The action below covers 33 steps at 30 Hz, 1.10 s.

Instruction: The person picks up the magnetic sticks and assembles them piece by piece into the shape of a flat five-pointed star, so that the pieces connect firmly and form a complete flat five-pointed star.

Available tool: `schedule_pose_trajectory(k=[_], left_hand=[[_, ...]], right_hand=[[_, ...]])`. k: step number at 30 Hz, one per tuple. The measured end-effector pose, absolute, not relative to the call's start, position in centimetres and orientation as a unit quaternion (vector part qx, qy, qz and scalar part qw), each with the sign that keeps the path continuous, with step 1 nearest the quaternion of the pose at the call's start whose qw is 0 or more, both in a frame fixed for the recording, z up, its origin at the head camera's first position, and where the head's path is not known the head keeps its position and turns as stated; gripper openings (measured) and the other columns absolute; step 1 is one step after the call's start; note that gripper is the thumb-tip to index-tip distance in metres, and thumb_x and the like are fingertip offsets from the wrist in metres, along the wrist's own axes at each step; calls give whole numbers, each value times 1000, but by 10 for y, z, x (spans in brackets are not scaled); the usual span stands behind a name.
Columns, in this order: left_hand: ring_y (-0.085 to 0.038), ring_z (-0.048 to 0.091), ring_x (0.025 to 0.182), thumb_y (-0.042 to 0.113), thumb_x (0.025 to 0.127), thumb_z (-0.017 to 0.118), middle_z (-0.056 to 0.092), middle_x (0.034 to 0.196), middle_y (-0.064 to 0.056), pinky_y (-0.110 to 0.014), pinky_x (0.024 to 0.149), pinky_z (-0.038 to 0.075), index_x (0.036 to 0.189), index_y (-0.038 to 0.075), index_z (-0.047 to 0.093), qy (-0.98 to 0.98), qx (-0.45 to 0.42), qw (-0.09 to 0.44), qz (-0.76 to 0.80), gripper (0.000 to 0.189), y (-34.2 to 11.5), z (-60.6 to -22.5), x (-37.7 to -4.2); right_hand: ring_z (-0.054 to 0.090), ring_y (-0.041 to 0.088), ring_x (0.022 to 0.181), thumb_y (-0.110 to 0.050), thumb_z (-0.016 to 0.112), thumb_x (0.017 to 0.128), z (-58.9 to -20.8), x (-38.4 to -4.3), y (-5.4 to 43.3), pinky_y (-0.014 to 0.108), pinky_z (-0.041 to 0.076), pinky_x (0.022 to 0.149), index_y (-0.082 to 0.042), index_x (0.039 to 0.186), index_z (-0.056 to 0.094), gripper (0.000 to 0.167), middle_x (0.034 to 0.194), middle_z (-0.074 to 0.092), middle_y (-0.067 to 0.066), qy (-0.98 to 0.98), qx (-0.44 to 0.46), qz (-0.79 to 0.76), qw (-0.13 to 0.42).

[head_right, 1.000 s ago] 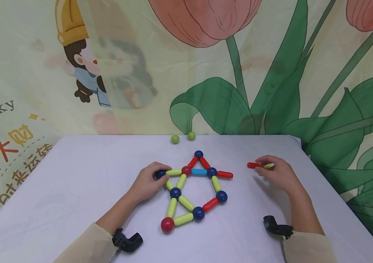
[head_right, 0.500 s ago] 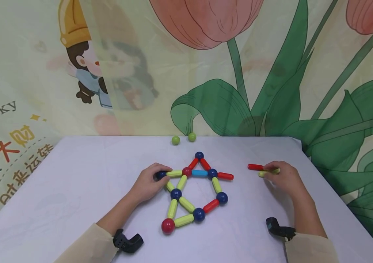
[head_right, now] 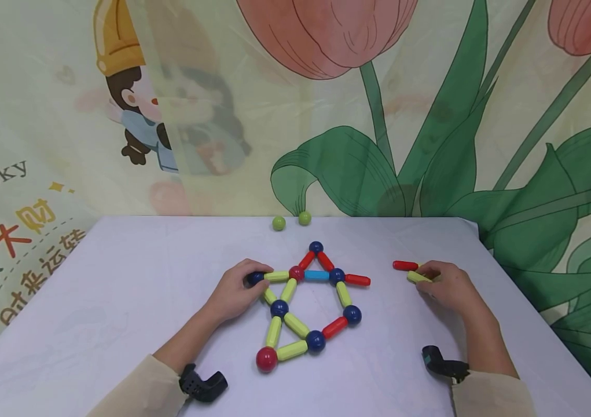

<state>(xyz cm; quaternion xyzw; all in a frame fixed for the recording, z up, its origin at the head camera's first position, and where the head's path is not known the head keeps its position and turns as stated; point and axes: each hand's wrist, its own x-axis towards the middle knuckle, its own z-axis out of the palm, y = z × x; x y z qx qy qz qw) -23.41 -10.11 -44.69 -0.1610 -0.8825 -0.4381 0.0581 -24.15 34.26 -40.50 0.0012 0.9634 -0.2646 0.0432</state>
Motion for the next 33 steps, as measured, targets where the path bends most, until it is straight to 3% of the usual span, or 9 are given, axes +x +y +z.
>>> schedule_pose_trajectory(k=[11, 19, 33], left_hand=[[-25, 64, 121, 19, 96, 68, 70, 122, -4, -46, 108, 51, 120, 16, 73, -883, -159, 58, -437, 25, -100, -447, -233], [-25, 64, 122, 20, 96, 68, 69, 123, -4, -47, 109, 50, 121, 17, 74, -885, -158, 59, -435, 25, -100, -447, -234], [-25, 64, 121, 20, 96, 68, 69, 122, -4, -47, 108, 50, 121, 16, 74, -885, -158, 60, -434, 25, -100, -447, -234]], right_hand=[[60, 36, 104, -18, 73, 94, -407, -241, 340, 31, 57, 72, 2, 128, 64, 40, 128, 60, 30, 951, -25, -305, 47], [61, 25, 97, -18, 77, 92, -403, -242, 329, 31, 57, 69, -2, 125, 68, 38, 125, 65, 21, 933, -82, -339, 91], [60, 24, 92, -25, 77, 92, -404, -244, 307, 31, 57, 70, -9, 124, 72, 36, 121, 64, 14, 911, -101, -374, 143]])
